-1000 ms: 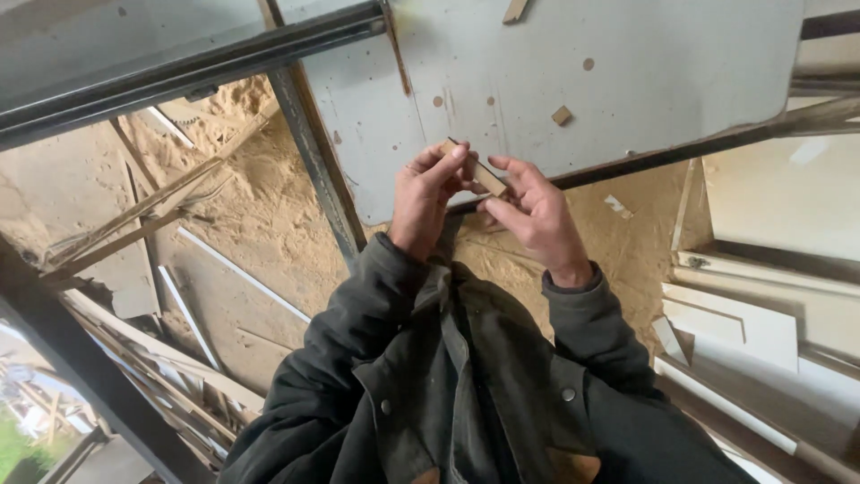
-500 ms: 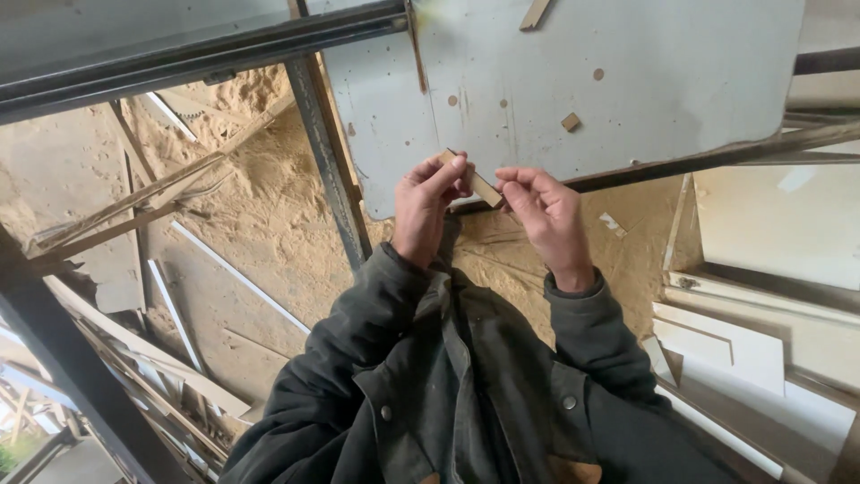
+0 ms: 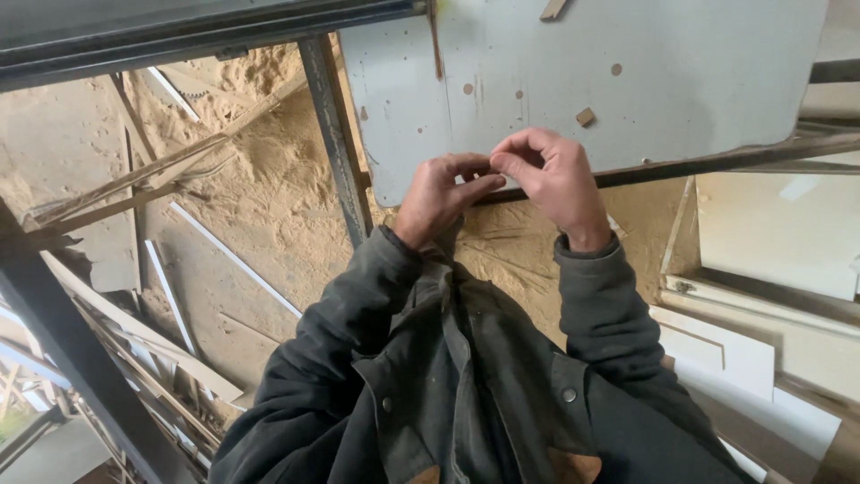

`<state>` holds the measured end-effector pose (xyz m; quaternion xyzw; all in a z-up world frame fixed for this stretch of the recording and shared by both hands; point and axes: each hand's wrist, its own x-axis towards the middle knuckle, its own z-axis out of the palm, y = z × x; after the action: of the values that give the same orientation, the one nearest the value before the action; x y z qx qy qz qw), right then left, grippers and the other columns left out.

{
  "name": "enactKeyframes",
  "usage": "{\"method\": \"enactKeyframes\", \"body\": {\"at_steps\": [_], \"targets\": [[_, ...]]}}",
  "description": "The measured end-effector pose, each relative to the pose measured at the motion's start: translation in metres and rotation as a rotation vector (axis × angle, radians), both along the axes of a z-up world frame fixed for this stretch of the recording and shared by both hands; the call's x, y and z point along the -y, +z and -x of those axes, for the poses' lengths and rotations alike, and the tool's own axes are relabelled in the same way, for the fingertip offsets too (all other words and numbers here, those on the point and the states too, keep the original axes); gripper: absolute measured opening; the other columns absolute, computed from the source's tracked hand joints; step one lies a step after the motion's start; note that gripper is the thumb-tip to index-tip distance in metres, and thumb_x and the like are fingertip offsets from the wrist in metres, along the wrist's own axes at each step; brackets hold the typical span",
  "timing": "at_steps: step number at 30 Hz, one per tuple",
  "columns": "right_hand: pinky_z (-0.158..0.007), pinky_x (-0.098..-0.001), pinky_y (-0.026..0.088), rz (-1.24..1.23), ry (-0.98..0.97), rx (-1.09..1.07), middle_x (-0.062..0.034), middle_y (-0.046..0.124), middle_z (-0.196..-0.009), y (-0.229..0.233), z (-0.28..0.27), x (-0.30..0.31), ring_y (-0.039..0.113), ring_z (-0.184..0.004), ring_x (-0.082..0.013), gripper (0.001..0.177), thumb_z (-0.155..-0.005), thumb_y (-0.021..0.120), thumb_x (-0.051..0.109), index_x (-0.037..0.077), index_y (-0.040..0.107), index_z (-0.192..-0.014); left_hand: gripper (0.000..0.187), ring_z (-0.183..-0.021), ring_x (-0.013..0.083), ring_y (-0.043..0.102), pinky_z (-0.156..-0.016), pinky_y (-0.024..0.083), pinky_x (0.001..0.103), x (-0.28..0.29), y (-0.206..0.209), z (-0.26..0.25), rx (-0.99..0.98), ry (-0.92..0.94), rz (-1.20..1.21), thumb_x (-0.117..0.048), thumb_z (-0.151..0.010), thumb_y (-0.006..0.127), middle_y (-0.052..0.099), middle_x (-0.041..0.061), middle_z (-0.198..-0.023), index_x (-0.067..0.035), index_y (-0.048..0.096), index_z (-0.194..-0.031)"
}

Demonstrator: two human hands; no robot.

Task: The person uses a table saw to cut small rectangular pieces of wood. They guide the wood through the blade, remove the cut pieces, and inspect them. The person then walks to a workbench and places the cut pieces on the surface.

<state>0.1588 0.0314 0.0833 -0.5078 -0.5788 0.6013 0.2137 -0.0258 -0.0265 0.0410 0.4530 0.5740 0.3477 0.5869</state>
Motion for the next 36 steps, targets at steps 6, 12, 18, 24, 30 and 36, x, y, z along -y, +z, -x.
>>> {"method": "enactKeyframes", "body": {"at_steps": [6,12,18,24,30,36], "targets": [[-0.065,-0.0199,0.045,-0.019,-0.26,-0.028,0.0047,0.063,-0.081,-0.036,-0.016,-0.004,0.054,-0.071,-0.003,0.015,-0.103,0.073,0.015,0.001,0.07,-0.101,0.029,-0.082,0.0087,0.069,-0.071,0.056,0.026,-0.001,-0.008,0.023,0.025,0.04,0.116,-0.022,-0.093,0.076,0.08,0.011,-0.091,-0.001,0.078,-0.112],[-0.063,-0.0201,0.047,-0.04,-0.328,-0.057,0.0036,0.065,-0.083,-0.053,-0.013,-0.005,0.055,-0.07,-0.0032,0.017,-0.103,0.073,0.017,0.001,0.07,-0.102,0.031,-0.087,0.0072,0.07,-0.078,0.058,0.024,-0.009,-0.023,0.027,0.177,0.117,0.131,-0.021,-0.093,0.076,0.08,0.008,-0.097,0.003,0.076,-0.113],[-0.063,-0.0213,0.049,-0.021,-0.357,-0.042,0.0013,0.065,-0.083,-0.046,-0.003,-0.009,0.056,-0.069,-0.0043,0.02,-0.105,0.07,0.018,-0.001,0.071,-0.102,0.031,-0.081,0.0106,0.07,-0.076,0.059,0.026,-0.02,-0.036,0.031,0.228,0.116,0.25,-0.02,-0.091,0.076,0.08,0.008,-0.094,0.002,0.078,-0.112],[-0.063,-0.0231,0.051,0.019,-0.409,-0.062,-0.002,0.066,-0.081,-0.059,0.002,0.003,0.059,-0.068,-0.0068,0.022,-0.109,0.06,0.017,-0.002,0.07,-0.108,0.028,-0.079,0.0114,0.071,-0.075,0.06,0.026,-0.027,-0.059,0.047,0.178,0.154,0.238,-0.018,-0.092,0.076,0.08,0.008,-0.092,0.001,0.079,-0.112],[-0.062,-0.0433,0.055,-0.555,0.907,0.465,-0.0097,0.07,-0.081,-0.169,-0.009,0.112,0.069,-0.071,-0.0292,0.012,-0.094,0.061,0.017,0.014,0.072,-0.092,0.022,-0.079,0.0106,0.071,-0.07,0.06,0.025,-0.036,-0.05,0.08,-0.112,0.15,-0.07,-0.012,-0.098,0.074,0.078,0.008,-0.089,0.0,0.077,-0.116],[-0.06,-0.0405,0.055,-0.477,0.507,0.848,-0.009,0.068,-0.082,-0.236,0.035,0.177,0.069,-0.069,-0.0271,0.037,-0.106,0.059,0.046,0.011,0.069,-0.102,0.022,-0.068,0.0101,0.07,-0.058,0.057,0.026,-0.05,-0.037,0.093,-0.329,0.12,-0.092,-0.015,-0.096,0.074,0.079,0.006,-0.087,-0.005,0.077,-0.115]]}}
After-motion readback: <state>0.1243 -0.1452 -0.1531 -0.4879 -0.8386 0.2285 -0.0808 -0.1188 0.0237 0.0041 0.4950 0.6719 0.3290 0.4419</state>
